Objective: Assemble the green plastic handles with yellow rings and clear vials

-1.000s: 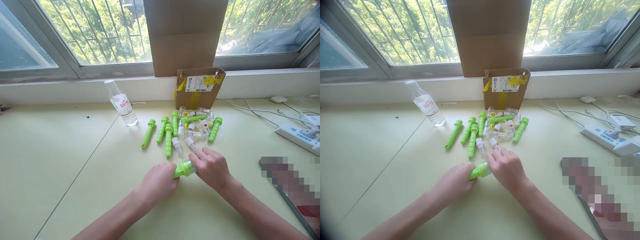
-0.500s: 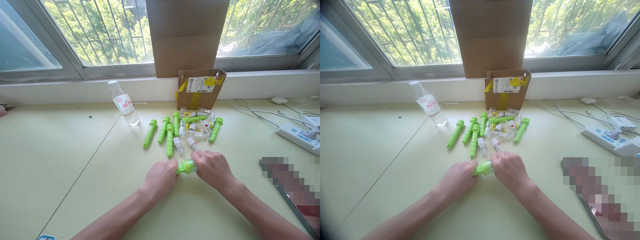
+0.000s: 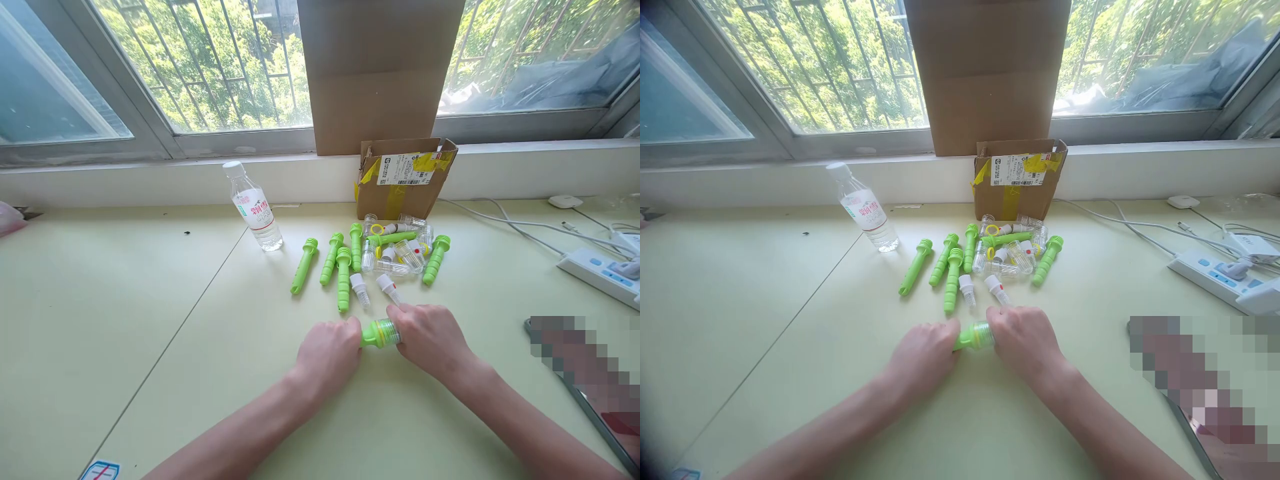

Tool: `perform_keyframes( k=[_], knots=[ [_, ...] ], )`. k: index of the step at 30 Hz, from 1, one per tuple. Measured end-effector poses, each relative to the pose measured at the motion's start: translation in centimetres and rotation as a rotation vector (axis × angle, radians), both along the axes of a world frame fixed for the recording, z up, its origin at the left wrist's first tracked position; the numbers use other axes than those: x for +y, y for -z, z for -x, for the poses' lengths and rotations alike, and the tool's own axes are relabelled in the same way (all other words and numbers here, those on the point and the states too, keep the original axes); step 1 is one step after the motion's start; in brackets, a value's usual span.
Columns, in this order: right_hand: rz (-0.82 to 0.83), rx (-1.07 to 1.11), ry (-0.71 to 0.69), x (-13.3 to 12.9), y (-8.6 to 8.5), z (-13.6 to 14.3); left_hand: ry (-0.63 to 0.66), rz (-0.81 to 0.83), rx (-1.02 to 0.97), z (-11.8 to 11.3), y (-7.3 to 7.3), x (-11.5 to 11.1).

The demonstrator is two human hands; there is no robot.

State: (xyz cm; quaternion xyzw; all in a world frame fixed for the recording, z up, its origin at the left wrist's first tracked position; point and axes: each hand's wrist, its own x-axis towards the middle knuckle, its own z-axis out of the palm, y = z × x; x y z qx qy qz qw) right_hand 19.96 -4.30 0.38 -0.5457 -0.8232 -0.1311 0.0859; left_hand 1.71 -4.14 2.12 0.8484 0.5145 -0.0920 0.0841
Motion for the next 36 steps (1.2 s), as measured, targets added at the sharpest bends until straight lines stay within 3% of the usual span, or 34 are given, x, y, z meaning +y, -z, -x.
perform_keyframes(
  k=[5,11,19,28,32,36],
  knots=[
    [-0.050,0.015,-0.019,0.3,0.6,0.0,-0.007,-0.023,0.031,0.0,0.2,0.1],
    [-0.163,0.145,-0.055,1.0,1.5,0.0,0.035,-0.181,0.064,0.3,0.5,0.5],
    [-0.371,0.347,-0.089,1.3,1.2,-0.1,0.008,-0.344,0.028,0.7,0.2,0.4],
    [-0.413,0.647,0.026,1.4,1.8,0.0,0.188,-0.631,-0.156,1.6,1.1,2.1],
    [-0.354,0.725,0.031,1.4,2.1,0.1,0.073,-0.745,-0.223,2.7,1.4,3.6],
    [-0.293,0.730,0.041,1.3,2.1,0.2,-0.233,-0.775,-0.245,4.7,1.2,5.9]
  ],
)
